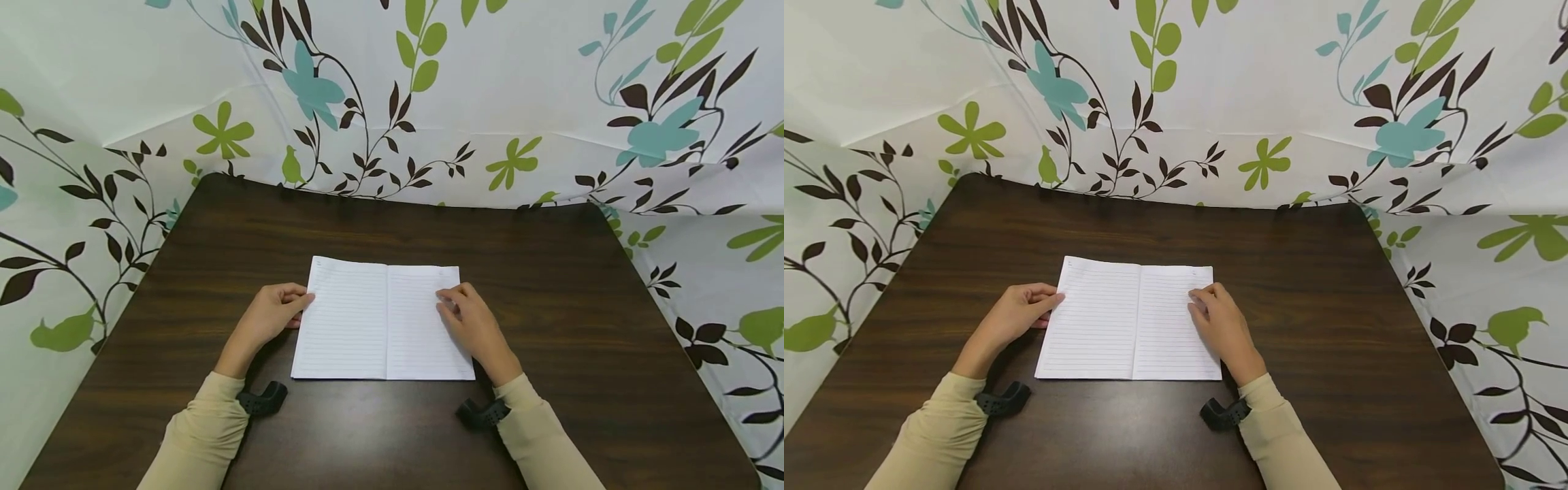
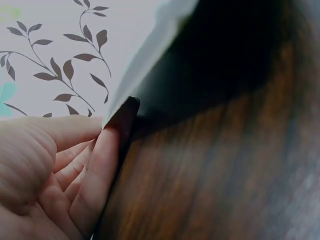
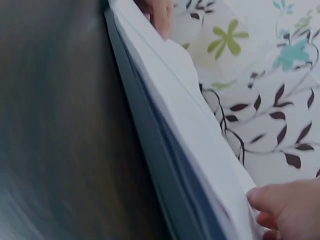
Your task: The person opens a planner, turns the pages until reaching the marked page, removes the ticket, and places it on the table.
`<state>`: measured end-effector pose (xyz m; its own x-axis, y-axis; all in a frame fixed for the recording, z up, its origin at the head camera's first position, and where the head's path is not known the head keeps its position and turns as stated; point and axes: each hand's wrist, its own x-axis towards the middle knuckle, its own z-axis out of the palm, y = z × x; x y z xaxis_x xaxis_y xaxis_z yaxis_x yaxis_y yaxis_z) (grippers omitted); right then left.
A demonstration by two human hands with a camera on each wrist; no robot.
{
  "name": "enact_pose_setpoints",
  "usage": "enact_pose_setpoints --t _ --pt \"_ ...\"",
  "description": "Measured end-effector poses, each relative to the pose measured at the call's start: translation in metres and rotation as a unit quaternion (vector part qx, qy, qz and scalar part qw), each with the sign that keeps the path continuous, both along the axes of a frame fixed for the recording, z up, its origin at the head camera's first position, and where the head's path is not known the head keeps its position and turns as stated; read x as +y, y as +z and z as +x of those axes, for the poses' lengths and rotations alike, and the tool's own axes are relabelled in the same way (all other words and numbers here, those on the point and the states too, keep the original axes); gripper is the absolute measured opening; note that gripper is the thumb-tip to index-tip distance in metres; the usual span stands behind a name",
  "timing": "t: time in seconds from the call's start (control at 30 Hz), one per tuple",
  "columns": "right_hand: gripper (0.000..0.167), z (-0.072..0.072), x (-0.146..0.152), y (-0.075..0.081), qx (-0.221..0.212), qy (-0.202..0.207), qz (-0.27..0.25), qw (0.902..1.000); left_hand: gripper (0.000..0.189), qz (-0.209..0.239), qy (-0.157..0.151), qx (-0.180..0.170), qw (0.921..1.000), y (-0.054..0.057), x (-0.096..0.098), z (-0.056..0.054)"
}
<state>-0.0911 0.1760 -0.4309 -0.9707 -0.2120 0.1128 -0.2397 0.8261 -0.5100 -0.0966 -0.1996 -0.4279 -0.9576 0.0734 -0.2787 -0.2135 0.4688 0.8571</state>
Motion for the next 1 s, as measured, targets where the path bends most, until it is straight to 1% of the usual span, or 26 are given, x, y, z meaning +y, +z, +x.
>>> enact_pose_setpoints --t 0.07,0.13,0.23,0.3,0.43,0.6,0.73,0.8,0.9,1.0 --pt "0.037 -0.002 0.006 0.001 -0.014 -0.021 0.019 0.9995 0.036 0.001 0.000 -0.002 1.0000 0.001 0.000 0.000" --pt "0.044 -0.005 0.010 0.001 -0.026 -0.033 0.028 0.9987 0.037 0.000 0.002 -0.003 1.0000 0.001 0.001 0.000" --pt "0.053 -0.009 0.014 0.000 -0.040 -0.045 0.039 0.9974 0.037 -0.003 0.002 -0.001 1.0000 0.002 0.002 -0.001" --pt "0.056 -0.012 0.014 -0.001 -0.042 -0.048 0.049 0.9968 0.037 -0.003 0.002 0.000 1.0000 0.002 0.002 -0.001" --pt "0.053 -0.013 0.011 -0.004 -0.010 -0.055 0.071 0.9959 0.038 -0.005 -0.002 0.000 1.0000 0.001 0.001 -0.001" --pt "0.042 -0.010 0.006 -0.007 0.031 -0.069 0.068 0.9948 0.039 -0.006 -0.003 -0.005 1.0000 0.001 0.000 -0.001" --pt "0.033 -0.007 0.003 -0.007 0.084 -0.061 0.077 0.9915 0.039 0.000 -0.001 -0.014 0.9999 0.002 0.001 0.000" --pt "0.031 -0.005 0.002 -0.006 0.102 -0.056 0.086 0.9894 0.039 0.004 0.001 -0.017 0.9999 0.002 0.001 0.001" --pt "0.032 -0.004 0.002 -0.006 0.100 -0.054 0.078 0.9904 0.038 0.005 0.001 -0.015 0.9999 0.001 0.001 0.001" --pt "0.042 -0.007 0.003 -0.006 0.073 -0.066 0.034 0.9946 0.039 0.002 0.001 -0.012 0.9999 0.002 0.001 0.001"
